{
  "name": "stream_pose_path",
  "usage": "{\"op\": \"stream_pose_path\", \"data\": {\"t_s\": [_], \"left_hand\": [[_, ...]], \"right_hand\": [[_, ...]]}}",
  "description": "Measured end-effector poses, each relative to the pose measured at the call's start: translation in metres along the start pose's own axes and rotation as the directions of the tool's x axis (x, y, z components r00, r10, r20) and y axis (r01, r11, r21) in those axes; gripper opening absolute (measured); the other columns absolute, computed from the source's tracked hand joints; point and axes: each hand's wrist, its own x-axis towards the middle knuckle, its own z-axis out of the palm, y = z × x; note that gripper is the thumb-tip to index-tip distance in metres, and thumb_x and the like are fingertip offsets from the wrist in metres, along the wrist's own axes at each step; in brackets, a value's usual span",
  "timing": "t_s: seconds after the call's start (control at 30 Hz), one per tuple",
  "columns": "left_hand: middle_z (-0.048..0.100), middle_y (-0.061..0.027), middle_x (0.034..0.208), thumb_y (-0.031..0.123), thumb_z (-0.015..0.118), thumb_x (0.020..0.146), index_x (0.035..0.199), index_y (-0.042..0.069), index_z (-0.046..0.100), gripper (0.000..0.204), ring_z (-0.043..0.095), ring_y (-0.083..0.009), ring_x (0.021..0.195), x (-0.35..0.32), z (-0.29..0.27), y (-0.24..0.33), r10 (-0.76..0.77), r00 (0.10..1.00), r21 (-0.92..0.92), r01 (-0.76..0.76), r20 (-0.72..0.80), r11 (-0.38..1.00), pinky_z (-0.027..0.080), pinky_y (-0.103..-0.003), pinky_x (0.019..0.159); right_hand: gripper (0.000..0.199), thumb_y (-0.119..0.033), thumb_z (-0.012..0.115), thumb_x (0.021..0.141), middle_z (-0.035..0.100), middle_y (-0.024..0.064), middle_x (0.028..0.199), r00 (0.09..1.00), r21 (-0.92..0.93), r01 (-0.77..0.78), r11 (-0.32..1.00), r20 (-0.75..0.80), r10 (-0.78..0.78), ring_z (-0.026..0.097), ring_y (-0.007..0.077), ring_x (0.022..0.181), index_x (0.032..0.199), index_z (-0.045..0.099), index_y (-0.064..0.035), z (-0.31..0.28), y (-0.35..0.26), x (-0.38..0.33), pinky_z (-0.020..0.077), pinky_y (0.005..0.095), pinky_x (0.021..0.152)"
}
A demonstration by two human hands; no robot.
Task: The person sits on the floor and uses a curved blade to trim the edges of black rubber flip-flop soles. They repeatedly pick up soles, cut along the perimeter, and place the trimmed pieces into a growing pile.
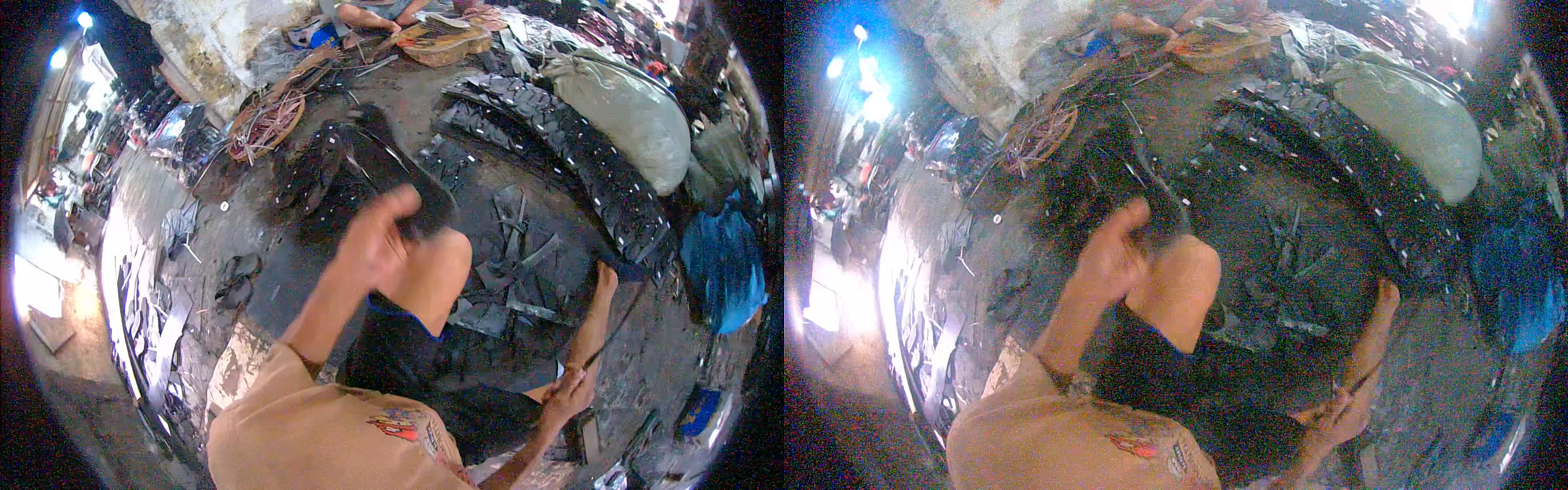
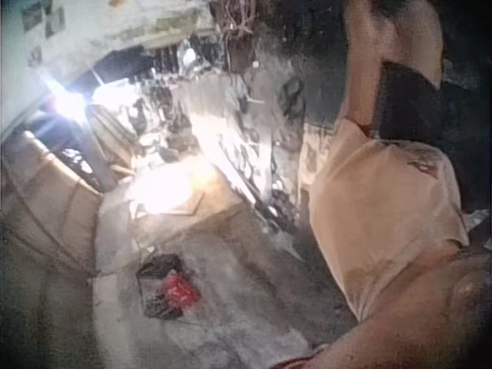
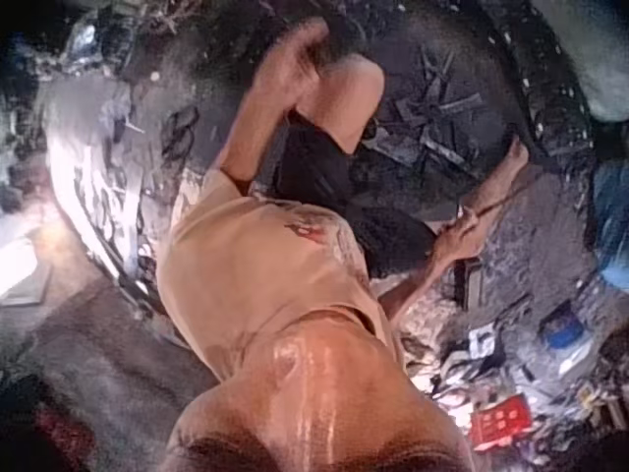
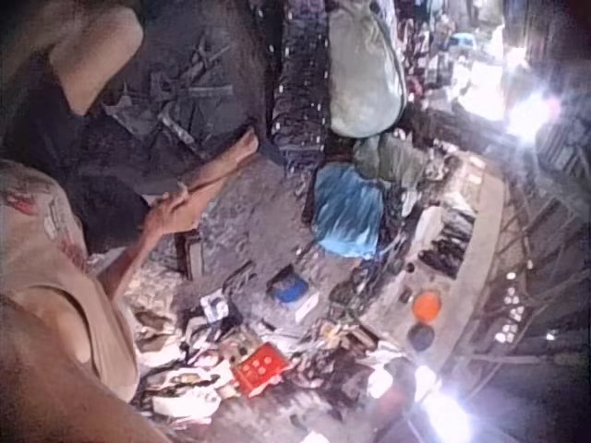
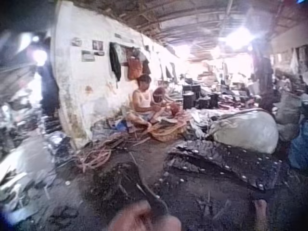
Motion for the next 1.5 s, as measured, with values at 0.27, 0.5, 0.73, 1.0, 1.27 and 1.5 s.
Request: {"op": "stream_pose_path", "data": {"t_s": [0.27,0.5,0.73,1.0,1.27,1.5], "left_hand": [[0.058,-0.0151,0.131,0.034,0.077,0.091,0.136,0.001,0.057,0.059,0.057,-0.0360,0.125,0.196,-0.223,-0.147,-0.122,0.842,0.328,0.333,-0.526,0.884,0.053,-0.059,0.100],[0.068,-0.0190,0.131,0.034,0.087,0.079,0.131,-0.014,0.057,0.077,0.069,-0.0329,0.111,0.319,-0.178,-0.241,0.112,0.638,0.583,0.600,-0.762,0.548,0.057,-0.048,0.091],[0.068,-0.0131,0.133,0.029,0.079,0.089,0.134,-0.002,0.060,0.058,0.066,-0.0305,0.117,0.323,-0.238,-0.156,-0.140,0.927,0.510,0.312,-0.347,0.802,0.056,-0.046,0.096],[0.057,-0.0128,0.141,0.025,0.077,0.094,0.143,0.003,0.052,0.059,0.063,-0.0314,0.115,0.214,-0.112,-0.245,-0.099,0.979,0.726,0.199,-0.178,0.658,0.065,-0.049,0.081],[0.056,-0.0135,0.142,0.026,0.079,0.092,0.143,0.002,0.051,0.063,0.062,-0.0328,0.115,0.248,-0.138,-0.227,0.053,0.993,0.976,0.096,-0.108,0.195,0.067,-0.051,0.073],[0.060,-0.0143,0.136,0.038,0.080,0.091,0.137,0.001,0.056,0.064,0.062,-0.0336,0.117,0.290,-0.107,-0.116,-0.034,0.999,0.864,0.023,-0.007,0.503,0.065,-0.052,0.075]], "right_hand": [[0.035,-0.040,0.058,0.107,0.046,0.0009,0.064,0.842,0.421,-0.362,0.832,-0.235,0.486,0.042,0.0106,0.043,0.123,0.051,-0.0089,-0.019,0.021,-0.023,0.0350,0.0291,0.037],[0.034,-0.031,0.064,0.103,0.062,0.0039,0.089,0.459,0.330,-0.426,0.842,-0.724,0.516,0.054,0.0139,0.061,0.127,0.054,-0.0094,-0.227,0.136,-0.123,0.0441,0.0293,0.051],[0.031,-0.031,0.071,0.101,0.071,0.0053,0.090,0.578,0.393,-0.406,0.825,-0.590,0.565,0.066,0.0143,0.072,0.121,0.068,-0.0076,-0.168,0.187,-0.114,0.0542,0.0296,0.063],[0.040,-0.034,0.072,0.098,0.074,0.0066,0.086,0.496,0.401,-0.523,0.752,-0.575,0.651,0.067,0.0129,0.067,0.116,0.071,0.0013,-0.153,0.237,-0.099,0.0527,0.0278,0.057],[0.031,-0.024,0.080,0.093,0.071,0.0028,0.078,0.288,0.407,-0.543,0.735,-0.731,0.618,0.061,0.0085,0.062,0.113,0.075,-0.0001,-0.165,0.214,-0.158,0.0459,0.0240,0.054],[0.036,-0.032,0.082,0.091,0.075,0.0069,0.080,0.227,0.374,-0.700,0.609,-0.691,0.686,0.068,0.0124,0.070,0.107,0.077,-0.0008,-0.168,0.227,-0.174,0.0518,0.0258,0.062]]}}
